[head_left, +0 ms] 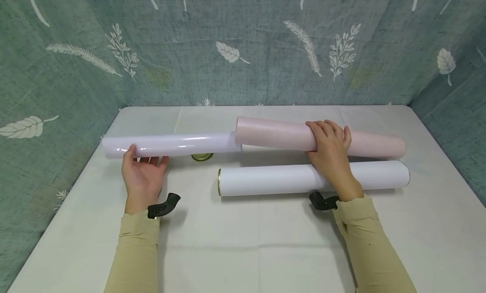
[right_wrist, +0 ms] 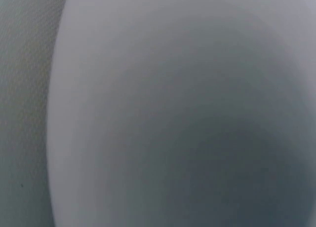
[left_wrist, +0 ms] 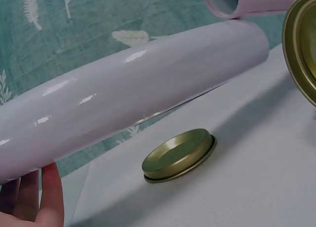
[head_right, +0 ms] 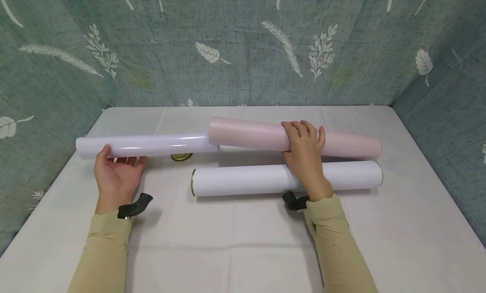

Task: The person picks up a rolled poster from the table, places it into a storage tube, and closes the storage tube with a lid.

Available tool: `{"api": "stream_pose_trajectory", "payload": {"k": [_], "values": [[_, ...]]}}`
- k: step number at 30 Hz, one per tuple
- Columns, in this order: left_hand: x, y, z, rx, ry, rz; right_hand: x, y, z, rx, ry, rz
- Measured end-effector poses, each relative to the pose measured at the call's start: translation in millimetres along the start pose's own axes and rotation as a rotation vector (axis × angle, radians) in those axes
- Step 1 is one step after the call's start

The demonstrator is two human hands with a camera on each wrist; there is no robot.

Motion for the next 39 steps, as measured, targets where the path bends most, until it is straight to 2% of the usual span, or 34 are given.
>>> {"api": "stream_pose_trajectory", "payload": {"k": [10,39], "values": [[-4.4,-2.1,-0.6,-0.021,0.006,0.112,-1.7,0.1,0.5,-0.001,0.012,0.003],[-8.5,-2.0,0.3,0.006,-0.016,0.205,-1.3,0.9,1.5,0.018,0.015,0.001]]}}
Point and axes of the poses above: each hand's wrist, its own z-axis away from the middle knuckle, its own y-axis out of the palm, x = y × z, the point moved 7 cm from there along -z, towards the middle knuckle, and after that the axes turned 10 degrees about -x, right-handed, at the moved point
